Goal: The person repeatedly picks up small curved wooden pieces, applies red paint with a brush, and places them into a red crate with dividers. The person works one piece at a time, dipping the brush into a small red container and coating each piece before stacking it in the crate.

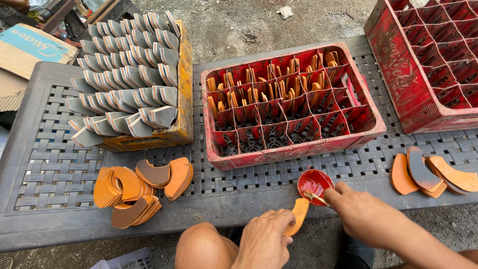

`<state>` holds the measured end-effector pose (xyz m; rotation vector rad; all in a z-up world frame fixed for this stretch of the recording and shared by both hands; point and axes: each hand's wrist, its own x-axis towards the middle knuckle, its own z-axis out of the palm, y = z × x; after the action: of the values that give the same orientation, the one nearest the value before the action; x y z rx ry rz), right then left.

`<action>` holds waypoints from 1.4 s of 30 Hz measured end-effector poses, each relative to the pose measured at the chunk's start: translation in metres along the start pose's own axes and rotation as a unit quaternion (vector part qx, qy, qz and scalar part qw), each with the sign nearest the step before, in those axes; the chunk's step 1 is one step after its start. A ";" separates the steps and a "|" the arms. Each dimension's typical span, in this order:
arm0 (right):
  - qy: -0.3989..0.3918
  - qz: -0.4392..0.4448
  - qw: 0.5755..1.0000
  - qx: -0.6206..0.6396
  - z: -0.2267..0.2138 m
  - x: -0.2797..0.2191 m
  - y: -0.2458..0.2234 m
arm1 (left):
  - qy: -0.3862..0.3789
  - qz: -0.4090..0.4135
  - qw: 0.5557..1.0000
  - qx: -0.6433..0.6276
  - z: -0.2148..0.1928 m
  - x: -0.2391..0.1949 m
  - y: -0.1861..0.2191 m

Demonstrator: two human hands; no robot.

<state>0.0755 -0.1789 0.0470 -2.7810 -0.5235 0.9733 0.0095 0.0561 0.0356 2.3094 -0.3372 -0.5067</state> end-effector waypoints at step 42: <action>-0.020 -0.306 0.856 0.416 0.024 -0.061 0.166 | 0.039 -0.131 0.990 0.017 -0.012 0.004 -0.004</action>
<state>0.0615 -0.3549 0.0221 -1.6665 -0.7106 0.8214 0.0193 0.0650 0.0395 2.4135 -0.0038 -0.5397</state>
